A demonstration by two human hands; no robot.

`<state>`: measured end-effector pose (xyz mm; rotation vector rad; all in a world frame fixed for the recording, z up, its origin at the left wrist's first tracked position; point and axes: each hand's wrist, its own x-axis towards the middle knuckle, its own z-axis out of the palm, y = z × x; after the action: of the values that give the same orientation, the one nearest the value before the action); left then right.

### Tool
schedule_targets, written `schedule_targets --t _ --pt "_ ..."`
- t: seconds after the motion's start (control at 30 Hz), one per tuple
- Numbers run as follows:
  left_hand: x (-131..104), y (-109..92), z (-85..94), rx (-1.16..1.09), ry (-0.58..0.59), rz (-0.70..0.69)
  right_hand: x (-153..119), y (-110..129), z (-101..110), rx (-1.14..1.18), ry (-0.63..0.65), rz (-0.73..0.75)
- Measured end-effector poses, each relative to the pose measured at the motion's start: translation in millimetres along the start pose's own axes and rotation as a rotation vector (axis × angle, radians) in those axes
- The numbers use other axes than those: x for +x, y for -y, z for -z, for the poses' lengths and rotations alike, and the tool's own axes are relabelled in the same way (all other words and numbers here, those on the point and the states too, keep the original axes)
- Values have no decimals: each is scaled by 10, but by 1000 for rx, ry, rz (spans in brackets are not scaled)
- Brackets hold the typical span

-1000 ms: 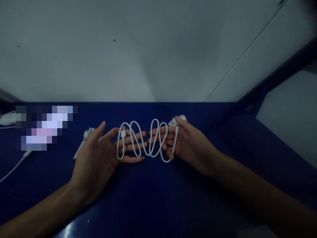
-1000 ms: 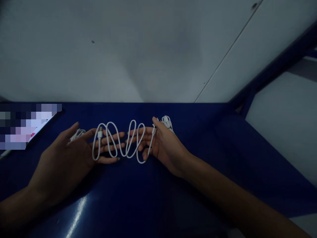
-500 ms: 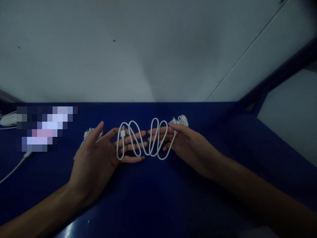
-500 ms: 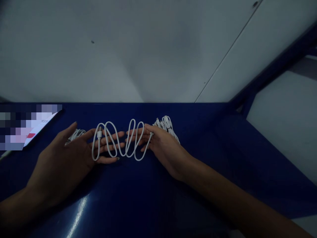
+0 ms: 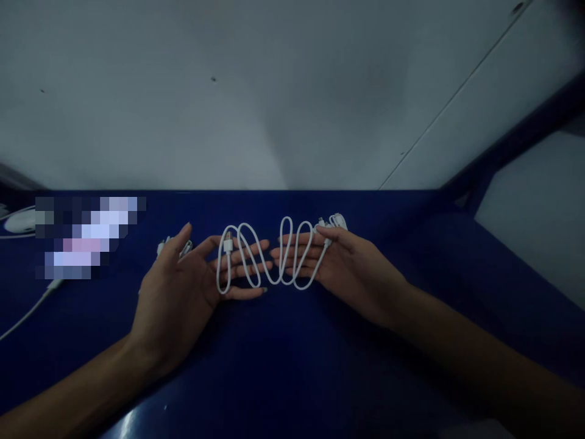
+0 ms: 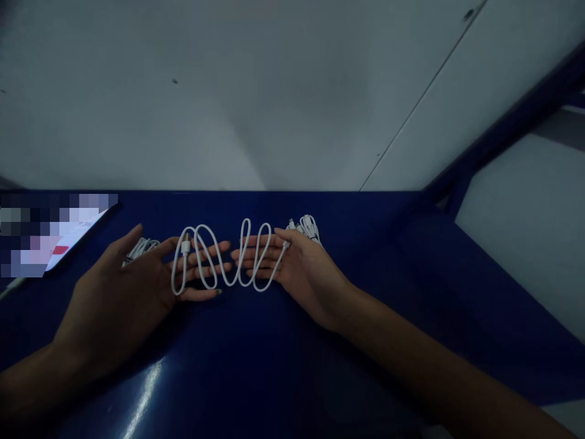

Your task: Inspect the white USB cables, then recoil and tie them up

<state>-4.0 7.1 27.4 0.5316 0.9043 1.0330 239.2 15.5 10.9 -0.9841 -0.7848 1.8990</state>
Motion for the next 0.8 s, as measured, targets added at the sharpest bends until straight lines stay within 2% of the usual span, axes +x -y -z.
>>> schedule_targets --t 0.2,0.7,0.8 --pt "-2 -6 -4 -19 -5 47 12 6 -15 11 -19 -25" --pt "-15 -6 19 50 1 -15 17 12 -3 -7 -12 -35" --pt "-19 -6 -4 80 -33 -58 10 24 -10 -1 -37 -40"
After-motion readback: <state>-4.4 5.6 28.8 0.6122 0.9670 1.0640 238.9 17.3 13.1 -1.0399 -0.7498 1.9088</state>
